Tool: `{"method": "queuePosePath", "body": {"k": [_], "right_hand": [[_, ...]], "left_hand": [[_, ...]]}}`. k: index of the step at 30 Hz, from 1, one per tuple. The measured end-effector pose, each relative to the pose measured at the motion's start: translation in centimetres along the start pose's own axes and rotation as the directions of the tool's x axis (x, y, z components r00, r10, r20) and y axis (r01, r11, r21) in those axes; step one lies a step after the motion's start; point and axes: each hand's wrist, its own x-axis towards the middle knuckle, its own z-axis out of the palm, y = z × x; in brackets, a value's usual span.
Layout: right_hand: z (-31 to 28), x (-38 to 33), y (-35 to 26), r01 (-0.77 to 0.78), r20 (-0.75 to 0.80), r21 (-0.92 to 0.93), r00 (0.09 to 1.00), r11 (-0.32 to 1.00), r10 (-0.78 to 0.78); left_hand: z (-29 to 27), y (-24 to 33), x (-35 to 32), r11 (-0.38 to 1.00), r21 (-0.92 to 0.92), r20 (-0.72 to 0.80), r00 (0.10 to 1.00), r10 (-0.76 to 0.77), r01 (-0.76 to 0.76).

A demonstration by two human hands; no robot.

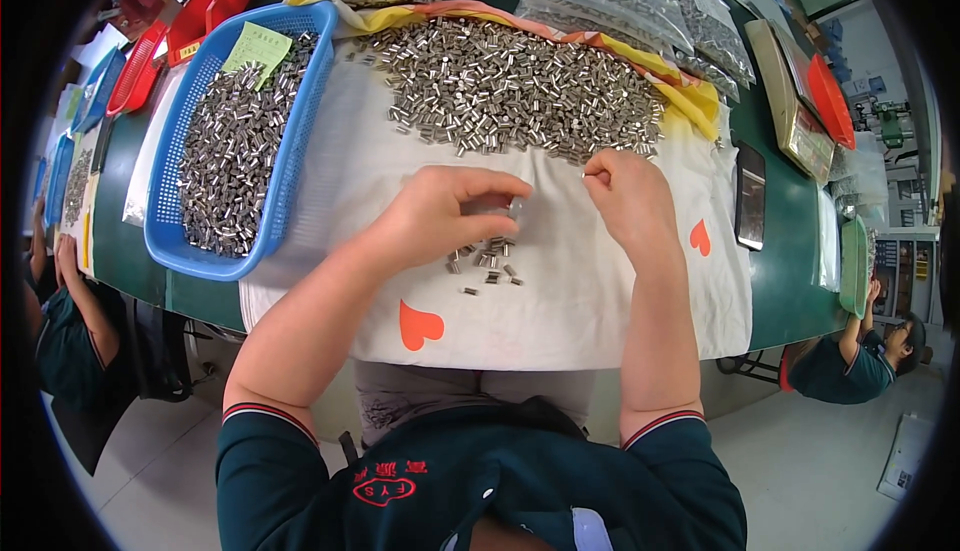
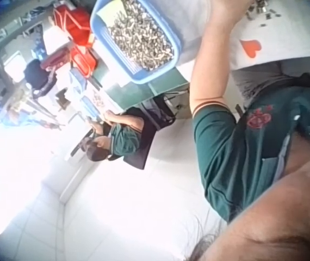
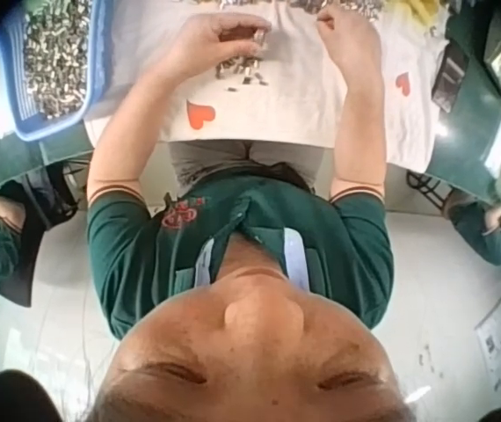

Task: Inspecting and sorting small metal components on a workbench in a manufacturing environment.

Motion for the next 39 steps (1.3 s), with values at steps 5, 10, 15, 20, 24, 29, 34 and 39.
{"method": "queuePosePath", "body": {"k": [5,10,15,20,24,29,34,39], "right_hand": [[0.3,-0.2,-1.7,0.102,-0.031,0.261,0.995,0.96,-0.097],[0.3,-0.8,-2.6,0.076,0.076,0.623,0.985,0.779,-0.157],[0.7,-1.2,-3.3,0.155,0.032,0.719,0.966,0.678,-0.255],[0.9,-1.4,-3.8,0.123,0.058,0.673,0.974,0.729,-0.218],[1.5,-1.7,-4.0,0.28,-0.07,0.527,0.955,0.803,-0.287],[2.1,-1.9,-4.4,0.439,-0.189,0.176,0.893,0.881,-0.407],[0.8,-1.2,-3.4,0.183,0.035,0.557,0.969,0.81,-0.243],[0.5,-0.8,-2.8,-0.015,0.193,0.61,0.973,0.792,-0.13]], "left_hand": [[0.4,0.1,-0.3,0.705,0.58,0.201,0.91,0.362,-0.409],[0.1,0.7,-0.6,0.917,0.376,0.139,0.987,0.085,-0.133],[-0.5,-0.5,0.5,0.975,-0.219,0.001,1.0,0.026,-0.025],[-0.5,-0.6,0.4,0.975,-0.223,0.012,1.0,0.028,-0.025],[-0.3,-0.3,0.3,0.99,-0.141,-0.03,0.999,0.011,-0.015],[0.0,-0.3,0.3,1.0,0.018,-0.114,0.993,0.003,-0.001],[-0.2,-0.6,0.5,0.999,-0.053,-0.059,0.998,0.007,-0.01],[-0.1,-0.4,0.1,1.0,-0.017,0.012,1.0,-0.013,0.013]]}}
